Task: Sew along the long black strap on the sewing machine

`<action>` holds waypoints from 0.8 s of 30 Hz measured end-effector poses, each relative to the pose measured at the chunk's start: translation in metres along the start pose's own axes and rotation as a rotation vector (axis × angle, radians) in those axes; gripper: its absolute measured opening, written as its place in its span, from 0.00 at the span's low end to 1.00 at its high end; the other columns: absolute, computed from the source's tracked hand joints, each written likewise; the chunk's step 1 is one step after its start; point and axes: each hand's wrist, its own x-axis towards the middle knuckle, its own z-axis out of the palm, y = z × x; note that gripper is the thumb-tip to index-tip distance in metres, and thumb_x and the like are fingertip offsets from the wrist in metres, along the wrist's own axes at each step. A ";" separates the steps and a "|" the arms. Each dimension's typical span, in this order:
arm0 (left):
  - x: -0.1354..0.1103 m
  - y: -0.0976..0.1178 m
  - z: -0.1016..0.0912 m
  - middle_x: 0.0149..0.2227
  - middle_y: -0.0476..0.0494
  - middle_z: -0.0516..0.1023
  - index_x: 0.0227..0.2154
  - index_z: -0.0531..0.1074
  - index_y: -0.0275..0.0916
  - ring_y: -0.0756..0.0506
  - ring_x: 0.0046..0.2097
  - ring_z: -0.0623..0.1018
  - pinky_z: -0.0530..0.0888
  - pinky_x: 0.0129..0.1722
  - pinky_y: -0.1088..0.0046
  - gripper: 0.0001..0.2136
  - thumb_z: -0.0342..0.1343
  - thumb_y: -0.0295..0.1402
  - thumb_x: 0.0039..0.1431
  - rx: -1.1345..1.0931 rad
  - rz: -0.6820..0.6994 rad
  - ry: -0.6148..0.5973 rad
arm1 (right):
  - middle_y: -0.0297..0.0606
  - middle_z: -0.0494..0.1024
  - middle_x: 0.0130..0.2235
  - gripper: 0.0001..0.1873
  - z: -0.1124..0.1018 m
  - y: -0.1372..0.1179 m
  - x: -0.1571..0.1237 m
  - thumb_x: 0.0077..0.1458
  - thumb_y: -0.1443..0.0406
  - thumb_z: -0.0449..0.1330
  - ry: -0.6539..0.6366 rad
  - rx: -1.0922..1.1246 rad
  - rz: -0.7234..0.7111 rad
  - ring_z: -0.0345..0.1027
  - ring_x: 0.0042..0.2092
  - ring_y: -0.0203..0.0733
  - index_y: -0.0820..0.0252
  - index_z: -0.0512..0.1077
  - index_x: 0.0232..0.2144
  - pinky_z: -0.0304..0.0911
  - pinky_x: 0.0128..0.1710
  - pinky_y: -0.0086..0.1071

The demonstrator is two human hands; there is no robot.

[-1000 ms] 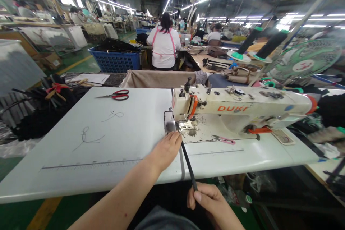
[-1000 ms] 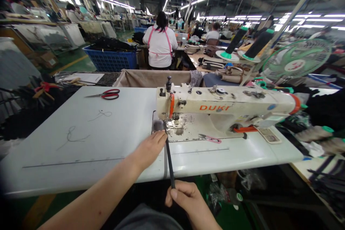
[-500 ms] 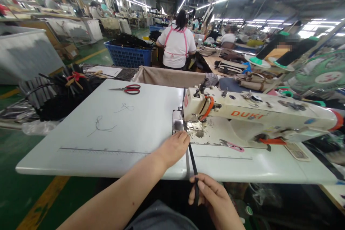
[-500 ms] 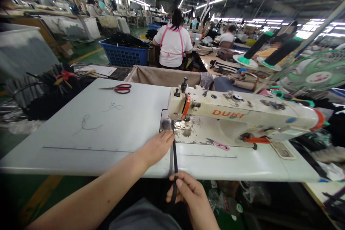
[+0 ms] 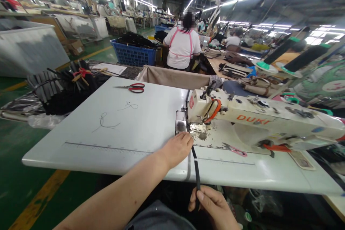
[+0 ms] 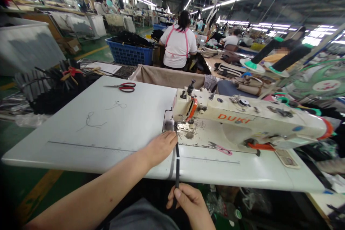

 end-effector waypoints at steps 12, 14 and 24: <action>-0.003 -0.015 -0.006 0.54 0.34 0.76 0.47 0.74 0.34 0.39 0.56 0.77 0.72 0.61 0.58 0.11 0.52 0.20 0.66 -0.045 -0.137 0.042 | 0.40 0.80 0.29 0.27 0.013 -0.019 0.003 0.64 0.45 0.61 -0.146 -0.221 -0.103 0.72 0.34 0.44 0.59 0.85 0.27 0.65 0.38 0.35; -0.008 -0.029 -0.007 0.57 0.33 0.76 0.47 0.76 0.34 0.38 0.57 0.77 0.74 0.60 0.58 0.12 0.53 0.19 0.66 0.000 -0.233 0.074 | 0.39 0.79 0.29 0.25 0.017 -0.017 0.004 0.64 0.48 0.61 -0.199 -0.325 -0.124 0.73 0.34 0.43 0.59 0.86 0.28 0.64 0.37 0.33; -0.108 -0.034 -0.043 0.55 0.34 0.80 0.53 0.75 0.37 0.38 0.54 0.80 0.76 0.54 0.57 0.11 0.53 0.31 0.73 0.135 -0.225 0.319 | 0.36 0.84 0.37 0.16 0.000 -0.013 -0.001 0.54 0.73 0.59 -0.139 -0.684 -0.127 0.79 0.36 0.43 0.52 0.84 0.38 0.70 0.39 0.31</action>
